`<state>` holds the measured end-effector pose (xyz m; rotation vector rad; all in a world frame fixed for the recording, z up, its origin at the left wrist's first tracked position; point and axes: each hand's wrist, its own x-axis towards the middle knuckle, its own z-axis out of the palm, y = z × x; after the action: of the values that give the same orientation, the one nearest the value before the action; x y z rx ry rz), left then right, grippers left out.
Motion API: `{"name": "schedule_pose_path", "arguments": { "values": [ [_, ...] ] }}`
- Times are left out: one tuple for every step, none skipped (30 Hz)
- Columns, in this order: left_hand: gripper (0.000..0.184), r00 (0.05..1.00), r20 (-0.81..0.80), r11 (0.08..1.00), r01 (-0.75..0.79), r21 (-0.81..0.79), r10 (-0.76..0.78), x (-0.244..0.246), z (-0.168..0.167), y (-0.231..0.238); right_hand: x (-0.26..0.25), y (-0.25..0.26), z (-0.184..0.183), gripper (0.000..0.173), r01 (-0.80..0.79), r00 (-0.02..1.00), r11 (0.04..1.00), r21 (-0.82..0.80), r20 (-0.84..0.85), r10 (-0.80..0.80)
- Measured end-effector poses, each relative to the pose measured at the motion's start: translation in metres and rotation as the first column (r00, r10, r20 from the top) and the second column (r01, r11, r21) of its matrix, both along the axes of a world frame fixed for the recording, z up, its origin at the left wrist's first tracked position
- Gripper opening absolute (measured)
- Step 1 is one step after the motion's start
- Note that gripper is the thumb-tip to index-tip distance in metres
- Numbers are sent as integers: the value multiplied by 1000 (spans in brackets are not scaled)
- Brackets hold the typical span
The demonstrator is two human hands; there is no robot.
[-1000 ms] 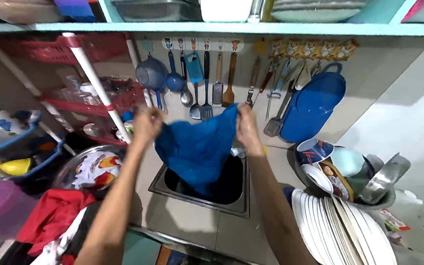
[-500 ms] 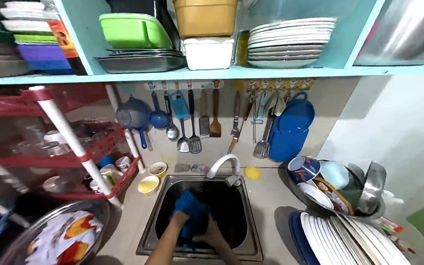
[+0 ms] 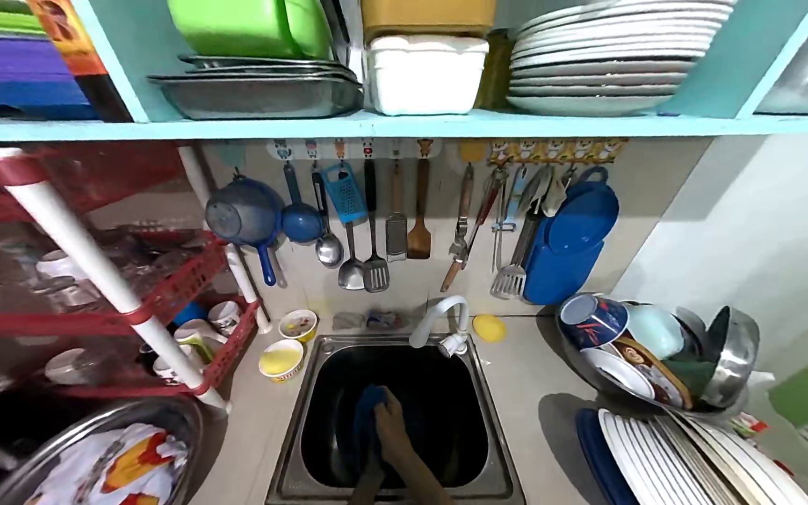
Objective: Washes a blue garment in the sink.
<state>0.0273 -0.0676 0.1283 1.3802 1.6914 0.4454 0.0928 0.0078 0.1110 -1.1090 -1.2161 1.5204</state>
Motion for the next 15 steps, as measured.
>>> {"name": "schedule_pose_path", "arguments": {
  "values": [
    [51,990,13,979,-140,-147,143,16,50,0,0,-1,10,34,-12,1000,1000,17,-2,12],
    [49,974,45,968,-217,-129,224,23,75,-4,1,-1,20,34,-12,1000,999,36,-7,12],
    [47,970,75,971,-225,-85,231,22,86,-6,2,-1,29,33,-8,1000,998,60,-14,9],
    [45,970,100,975,-218,-52,222,18,89,-8,4,-2,39,32,-3,1000,997,82,-25,6],
    [44,968,138,977,-205,-50,210,11,90,-11,5,-4,48,32,-1,999,995,105,-38,5],
    [45,953,213,976,-209,-54,216,4,89,-18,7,-6,55,33,4,999,992,124,-52,3],
    [45,927,287,970,-240,-44,243,-2,87,-27,7,-9,61,34,13,998,989,144,-67,-3],
    [45,901,343,960,-280,-2,264,-7,82,-37,8,-12,66,35,26,996,987,160,-84,-12],
    [45,876,406,952,-304,45,260,-11,75,-41,9,-15,70,34,42,994,985,166,-105,-25],
    [44,876,415,947,-308,90,245,-14,67,-38,10,-17,74,34,59,992,984,167,-124,-38],
    [42,893,381,945,-305,121,240,-16,59,-31,10,-20,77,33,73,989,981,179,-140,-48],
    [40,910,347,954,-280,112,226,-20,58,-27,9,-23,79,33,72,987,976,204,-158,-39],
    [38,938,290,953,-247,174,190,-26,50,-28,8,-26,81,32,55,985,968,245,-172,-13],
    [40,984,144,957,-140,255,105,-34,33,-31,7,-29,81,31,24,983,955,295,-180,30],
    [44,997,-77,955,48,292,-27,-44,16,-34,7,-32,81,29,-5,981,941,340,-183,71]
  ]
}}
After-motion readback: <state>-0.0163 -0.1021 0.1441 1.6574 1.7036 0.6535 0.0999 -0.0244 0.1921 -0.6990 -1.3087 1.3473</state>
